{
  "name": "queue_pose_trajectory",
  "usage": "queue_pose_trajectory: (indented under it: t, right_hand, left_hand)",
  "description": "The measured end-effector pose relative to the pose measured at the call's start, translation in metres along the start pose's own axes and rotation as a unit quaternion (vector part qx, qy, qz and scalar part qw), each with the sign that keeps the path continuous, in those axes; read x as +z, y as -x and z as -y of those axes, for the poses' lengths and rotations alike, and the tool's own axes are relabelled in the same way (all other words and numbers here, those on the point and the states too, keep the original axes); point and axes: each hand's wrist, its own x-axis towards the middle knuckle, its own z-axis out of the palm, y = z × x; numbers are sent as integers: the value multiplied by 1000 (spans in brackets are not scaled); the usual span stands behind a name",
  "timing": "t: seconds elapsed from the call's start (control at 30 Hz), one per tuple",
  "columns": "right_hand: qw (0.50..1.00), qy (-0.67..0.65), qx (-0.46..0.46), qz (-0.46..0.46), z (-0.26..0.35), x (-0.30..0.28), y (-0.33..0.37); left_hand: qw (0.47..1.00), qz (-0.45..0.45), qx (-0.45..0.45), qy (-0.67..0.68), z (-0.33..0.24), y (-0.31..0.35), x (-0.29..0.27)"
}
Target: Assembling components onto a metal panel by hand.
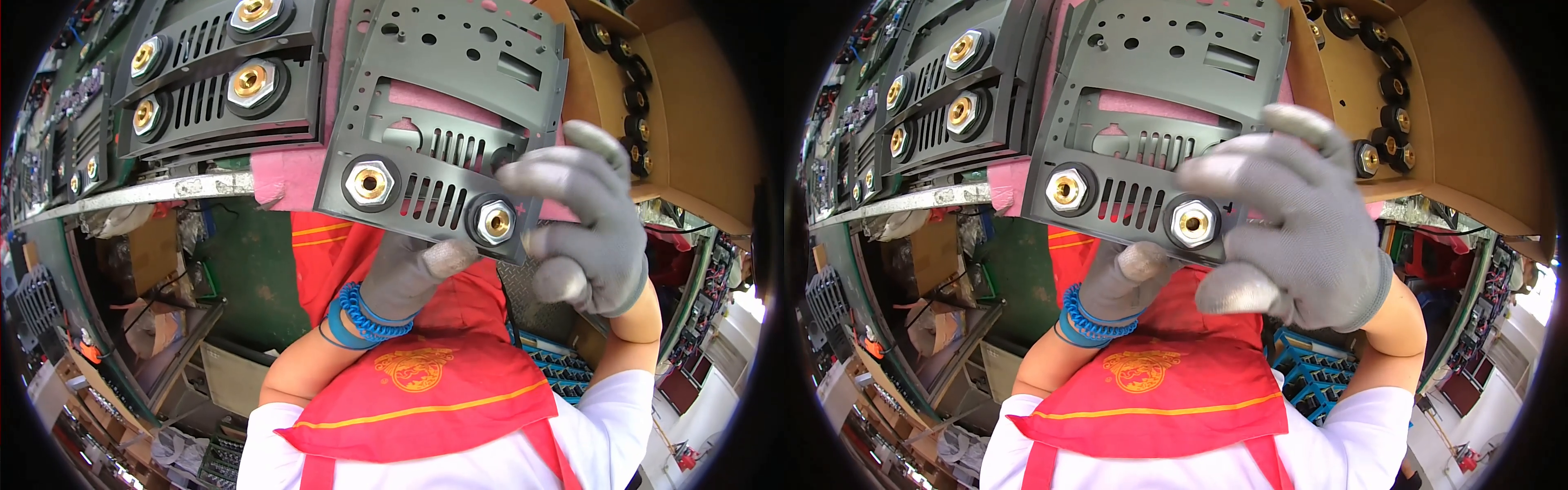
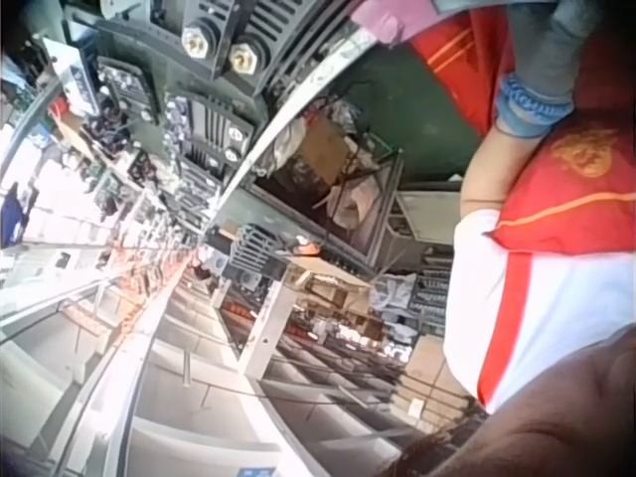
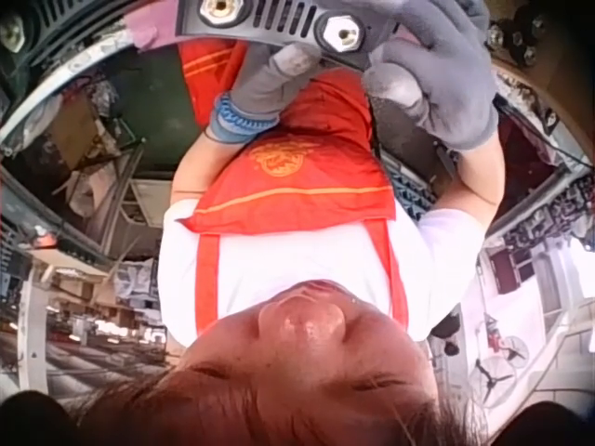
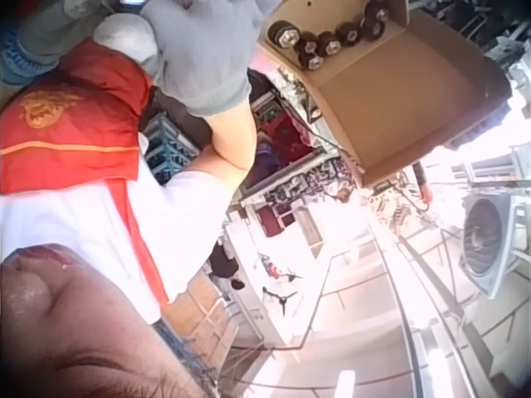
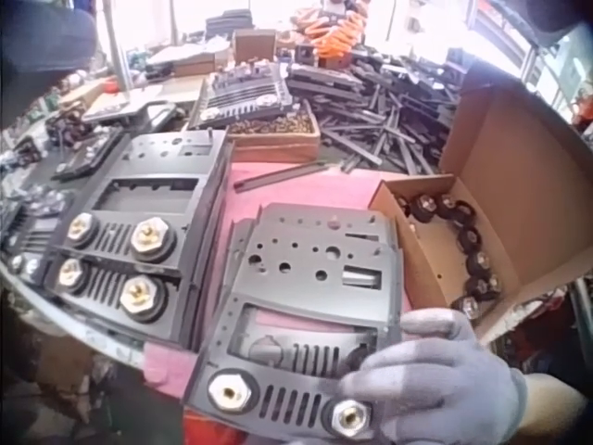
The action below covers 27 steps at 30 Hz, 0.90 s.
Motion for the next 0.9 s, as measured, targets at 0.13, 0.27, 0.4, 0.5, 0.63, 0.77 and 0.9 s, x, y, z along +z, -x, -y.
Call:
queue_pose_trajectory:
  t: [0.13, 0.27, 0.4, 0.5, 0.63, 0.77, 0.9]
  right_hand:
    - [997, 3, -23, -78, -1, 13, -1]
    - [991, -96, 47, -83, 6, -14, 1]
    - [983, -174, 16, -50, 3, 12, -7]
    - [984, -176, 33, 6, 6, 15, -8]
    - [993, -109, 51, 22, 18, 20, 1]
    - [993, -54, 54, -85, 22, 19, 8]
    - [995, 12, 74, -64, 39, 3, -6]
  left_hand:
    - [994, -14, 84, 67, 3, 1, 3]
    - [996, -33, 82, 31, 4, 0, 2]
    - [995, -24, 70, 60, 3, 0, 5]
    - [996, -20, 62, 61, -1, 3, 5]
    - [991, -30, 56, -115, -14, 8, 10]
    - [981, -30, 56, -182, -25, 18, 29]
    - [931, -25, 160, -327, -41, 26, 37]
